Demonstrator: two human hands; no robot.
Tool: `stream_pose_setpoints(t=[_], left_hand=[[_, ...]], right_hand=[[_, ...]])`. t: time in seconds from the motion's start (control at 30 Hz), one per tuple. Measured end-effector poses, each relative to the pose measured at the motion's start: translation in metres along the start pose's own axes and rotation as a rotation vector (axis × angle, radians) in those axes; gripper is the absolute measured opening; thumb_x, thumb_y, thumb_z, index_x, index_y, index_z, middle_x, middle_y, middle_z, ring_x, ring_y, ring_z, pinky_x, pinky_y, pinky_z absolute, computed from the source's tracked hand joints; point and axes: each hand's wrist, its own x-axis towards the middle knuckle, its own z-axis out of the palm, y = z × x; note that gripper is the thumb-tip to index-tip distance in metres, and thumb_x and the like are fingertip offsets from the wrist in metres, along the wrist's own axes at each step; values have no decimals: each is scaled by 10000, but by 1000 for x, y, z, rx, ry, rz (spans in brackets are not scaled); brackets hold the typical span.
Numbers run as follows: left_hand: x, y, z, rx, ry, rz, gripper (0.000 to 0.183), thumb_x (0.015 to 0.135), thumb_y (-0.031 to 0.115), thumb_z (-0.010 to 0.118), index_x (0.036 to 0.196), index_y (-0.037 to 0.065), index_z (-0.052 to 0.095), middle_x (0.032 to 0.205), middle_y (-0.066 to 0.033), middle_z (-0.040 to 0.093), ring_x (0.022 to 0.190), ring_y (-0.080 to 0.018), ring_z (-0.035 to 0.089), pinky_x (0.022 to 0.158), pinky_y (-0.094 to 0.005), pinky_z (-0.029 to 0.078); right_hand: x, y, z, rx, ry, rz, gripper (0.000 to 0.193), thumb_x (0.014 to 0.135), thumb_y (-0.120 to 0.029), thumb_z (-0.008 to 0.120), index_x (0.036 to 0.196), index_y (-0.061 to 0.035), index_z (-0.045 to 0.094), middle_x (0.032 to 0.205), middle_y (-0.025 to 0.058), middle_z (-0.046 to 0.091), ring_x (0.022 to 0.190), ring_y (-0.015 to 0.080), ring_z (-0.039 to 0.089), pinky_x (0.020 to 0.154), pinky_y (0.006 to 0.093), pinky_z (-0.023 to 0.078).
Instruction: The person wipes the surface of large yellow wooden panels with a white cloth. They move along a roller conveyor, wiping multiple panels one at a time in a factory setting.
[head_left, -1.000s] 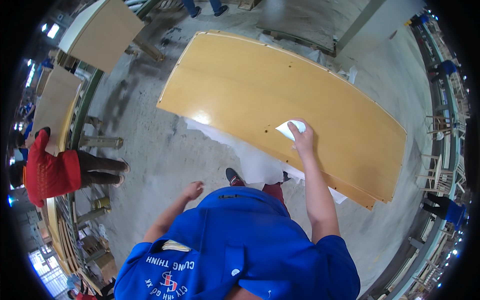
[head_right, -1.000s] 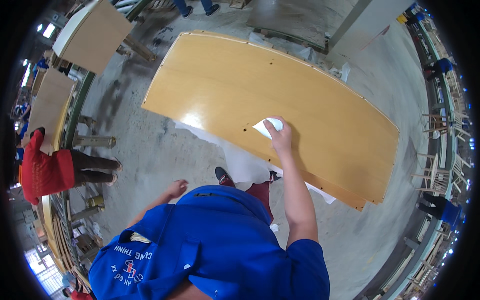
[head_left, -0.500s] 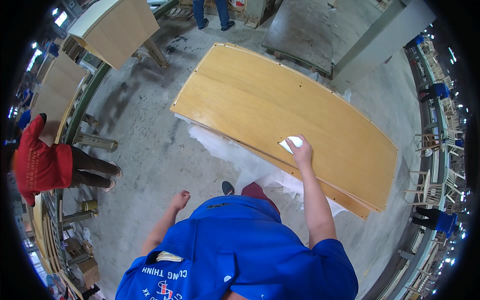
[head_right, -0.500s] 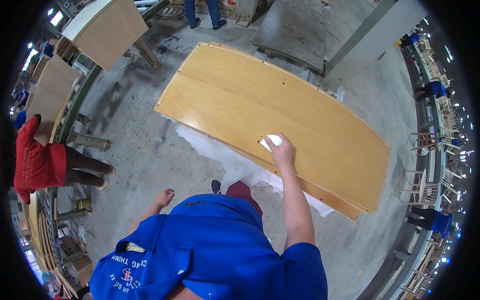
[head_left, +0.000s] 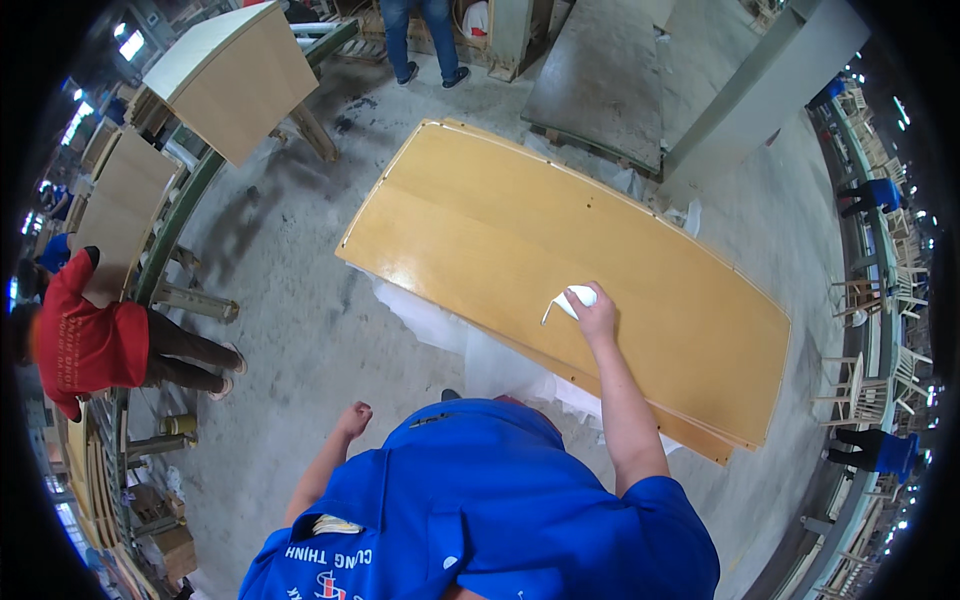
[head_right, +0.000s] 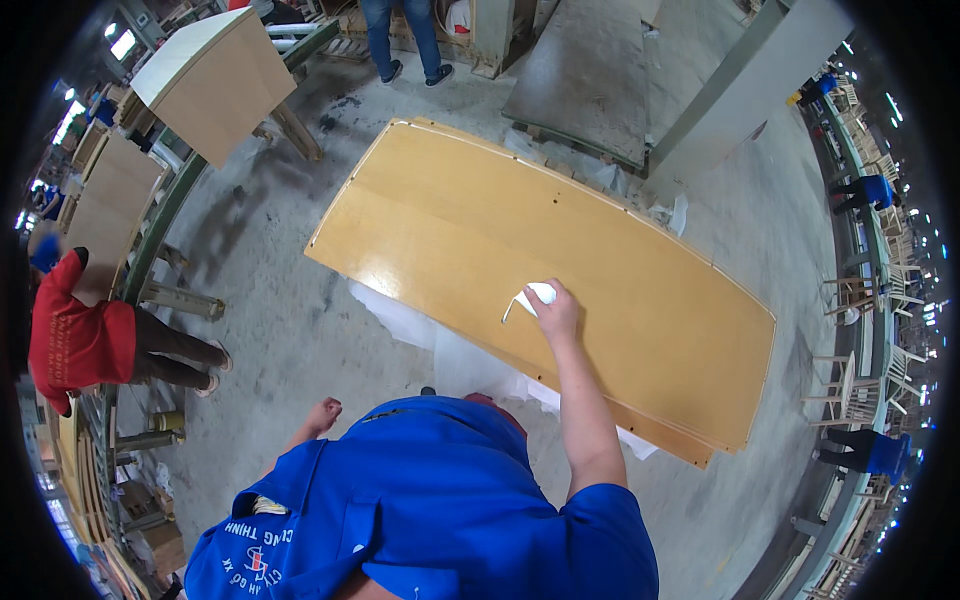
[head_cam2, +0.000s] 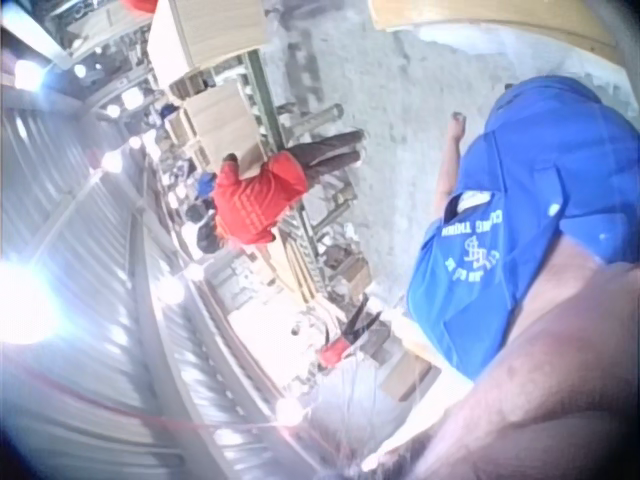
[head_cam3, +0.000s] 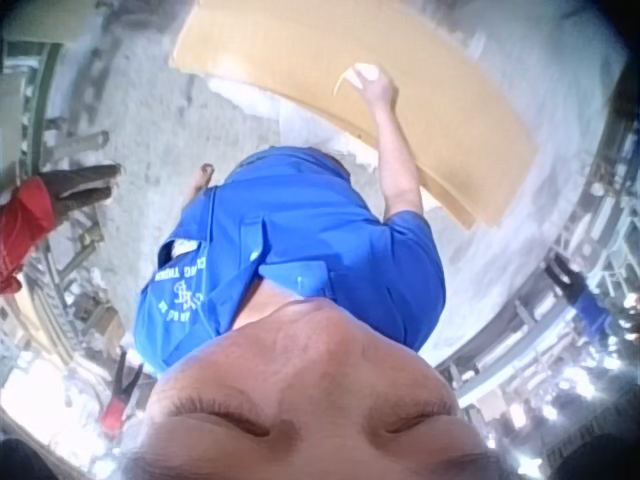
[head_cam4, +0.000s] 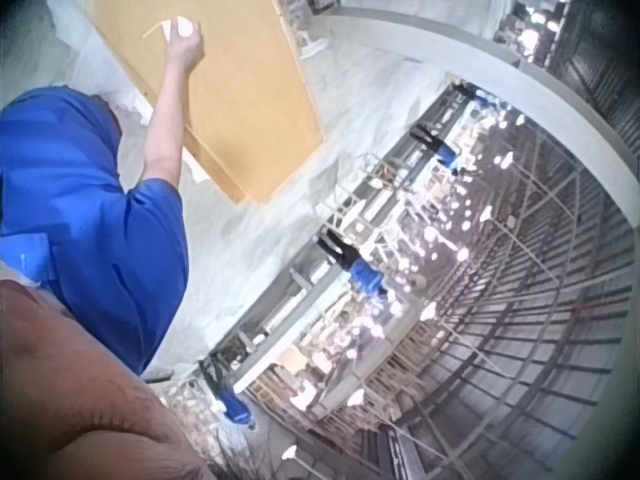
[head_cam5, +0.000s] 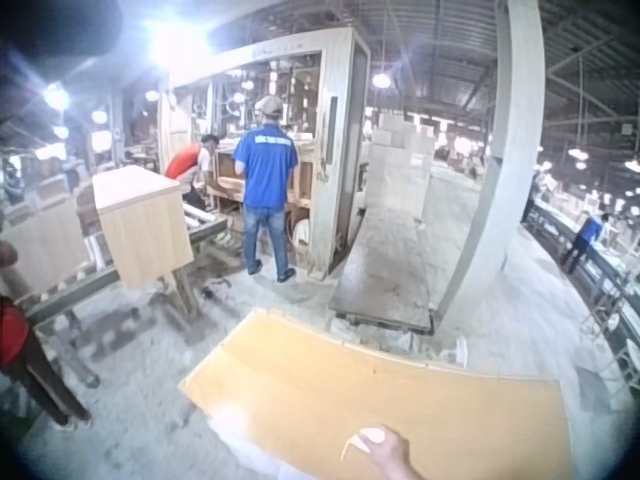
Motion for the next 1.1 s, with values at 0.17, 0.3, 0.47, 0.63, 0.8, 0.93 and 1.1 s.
stream_pose_setpoints(t=[0.17, 0.3, 0.47, 0.63, 0.8, 0.93, 1.1], left_hand=[[-4, 17, 13, -36, 22, -11, 369, 830, 344, 549, 1052, 57, 621, 966, -158, 668, 937, -304, 634, 818, -379, 493], [-12, 30, 33, -71, 21, 4, 377, 828, 341, 551, 1051, 45, 623, 951, -166, 665, 920, -301, 635, 811, -378, 493], [-17, 34, 46, -63, 38, 22, 385, 823, 329, 554, 1054, 28, 620, 965, -173, 664, 939, -315, 629, 824, -380, 490], [-27, 40, 46, -106, 78, -18, 390, 823, 330, 559, 1054, 22, 621, 968, -185, 662, 945, -319, 629, 825, -384, 490], [-34, 48, 51, -102, 124, -65, 376, 824, 333, 573, 1041, 31, 631, 917, -189, 667, 896, -303, 645, 794, -386, 498], [-39, 46, 60, -142, 140, -91, 369, 824, 330, 580, 1038, 34, 632, 825, -156, 670, 771, -266, 653, 705, -369, 507], [-35, 52, 63, -148, 118, -147, 296, 835, 279, 573, 1033, 69, 640, 889, -133, 678, 846, -254, 655, 756, -354, 506]], right_hand=[[40, 3, 0, 2, 55, -20, 306, 780, -296, 728, 818, -13, 617, 715, 103, 656, 643, 191, 622, 597, 307, 479], [73, 7, -1, -33, 81, 1, 332, 780, -317, 728, 830, -10, 611, 724, 112, 650, 654, 200, 615, 605, 318, 474], [116, 16, -7, -85, 230, -63, 364, 772, -339, 729, 852, -3, 616, 718, 153, 646, 664, 267, 635, 601, 360, 473], [154, 23, -9, -78, 269, -15, 393, 772, -364, 722, 908, -10, 620, 778, 168, 653, 711, 299, 636, 628, 374, 482], [184, 36, -12, -100, 275, 5, 479, 758, -425, 711, 977, -9, 619, 846, 184, 659, 782, 332, 637, 678, 397, 487], [192, 38, -8, -156, 296, 18, 546, 739, -479, 705, 999, -6, 619, 874, 194, 660, 826, 351, 635, 704, 418, 486], [200, 39, -10, -181, 288, 44, 538, 742, -477, 703, 1026, -27, 623, 883, 196, 660, 838, 352, 636, 712, 422, 488]])
